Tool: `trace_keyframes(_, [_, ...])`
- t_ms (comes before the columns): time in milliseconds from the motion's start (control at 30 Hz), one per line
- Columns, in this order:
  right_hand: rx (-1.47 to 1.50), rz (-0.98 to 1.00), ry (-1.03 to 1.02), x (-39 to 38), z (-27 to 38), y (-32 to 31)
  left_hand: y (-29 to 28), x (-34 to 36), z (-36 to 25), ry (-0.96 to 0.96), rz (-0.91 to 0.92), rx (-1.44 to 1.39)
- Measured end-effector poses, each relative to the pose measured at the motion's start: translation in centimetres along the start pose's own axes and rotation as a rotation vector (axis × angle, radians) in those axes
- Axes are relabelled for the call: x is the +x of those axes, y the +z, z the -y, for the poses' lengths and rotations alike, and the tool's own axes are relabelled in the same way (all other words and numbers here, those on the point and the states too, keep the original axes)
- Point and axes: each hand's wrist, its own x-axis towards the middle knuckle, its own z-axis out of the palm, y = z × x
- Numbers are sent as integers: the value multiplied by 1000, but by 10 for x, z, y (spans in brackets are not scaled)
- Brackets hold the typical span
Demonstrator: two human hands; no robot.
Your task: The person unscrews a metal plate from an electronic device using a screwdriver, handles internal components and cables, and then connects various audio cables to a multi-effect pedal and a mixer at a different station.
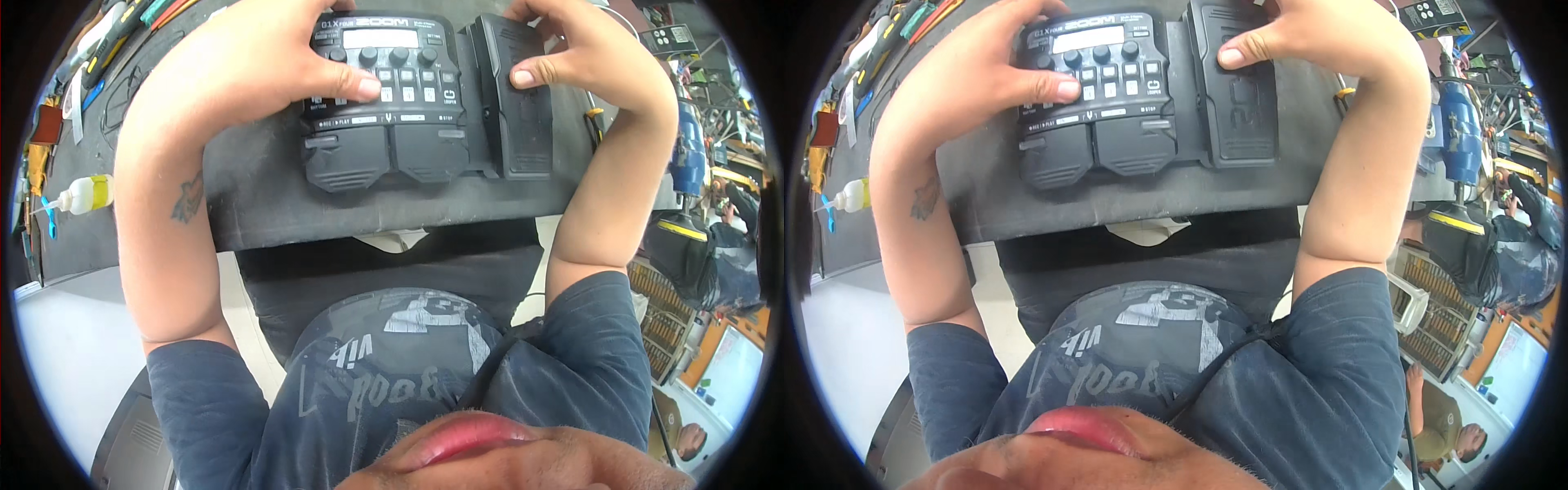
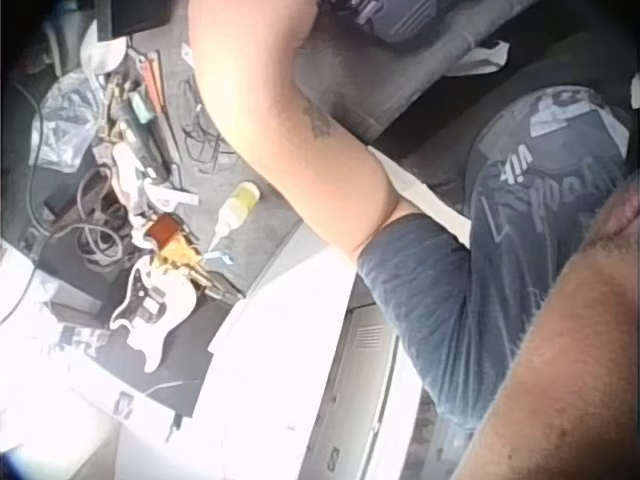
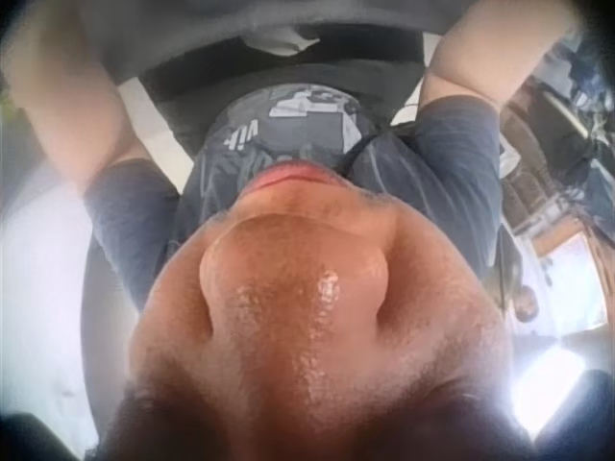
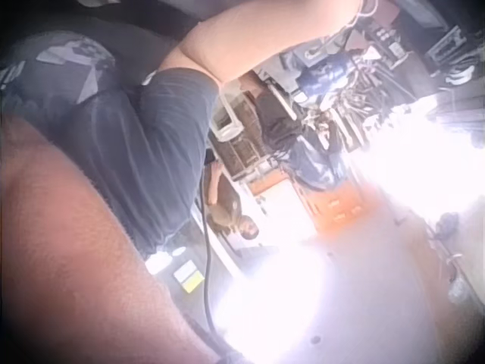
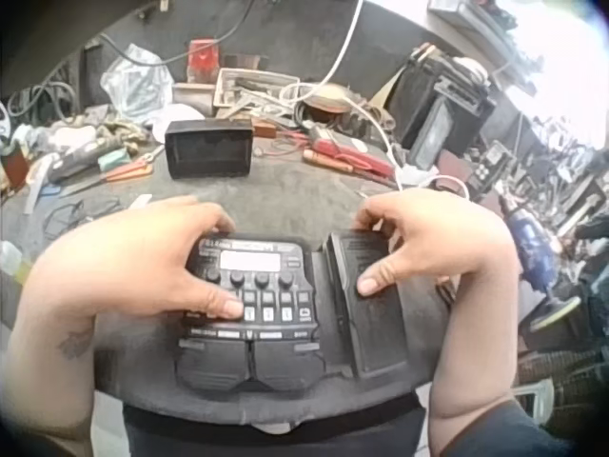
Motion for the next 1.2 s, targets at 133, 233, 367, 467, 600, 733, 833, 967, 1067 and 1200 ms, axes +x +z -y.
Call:
trace_keyframes(133, [56, 28, -39, 8, -15, 1, 0, -1, 4, 0, 24, -18])
trace_keyframes(233, [133, 51, -27, 9, -18, 1, 2, -4, 0, -20, -3, 4])
trace_keyframes(367, [335, -45, -145, 13, -33, 13, 0, -4, -1, -24, 18, -14])
trace_keyframes(467, [220, 4, -99, 21, -42, 16, 1, -5, -1, -10, -2, -9])
trace_keyframes(600, [221, 88, -35, 16, -26, 9, -1, -5, 0, -38, 16, 8])
trace_keyframes(733, [158, 64, -39, 11, -22, 6, 0, -3, 3, -51, 26, 16])
trace_keyframes(833, [159, 40, -56, 8, -28, 6, 2, -2, 3, -5, 12, -44])
trace_keyframes(967, [233, 53, -75, 12, -23, 4, -4, -8, 12, 75, -31, 4])
trace_keyframes(1067, [206, 43, -91, 12, -30, 5, -7, 1, 27, 141, 65, -69])
trace_keyframes(1200, [142, 41, -4, 11, -25, 4, -20, 23, 32, -64, 322, -219])
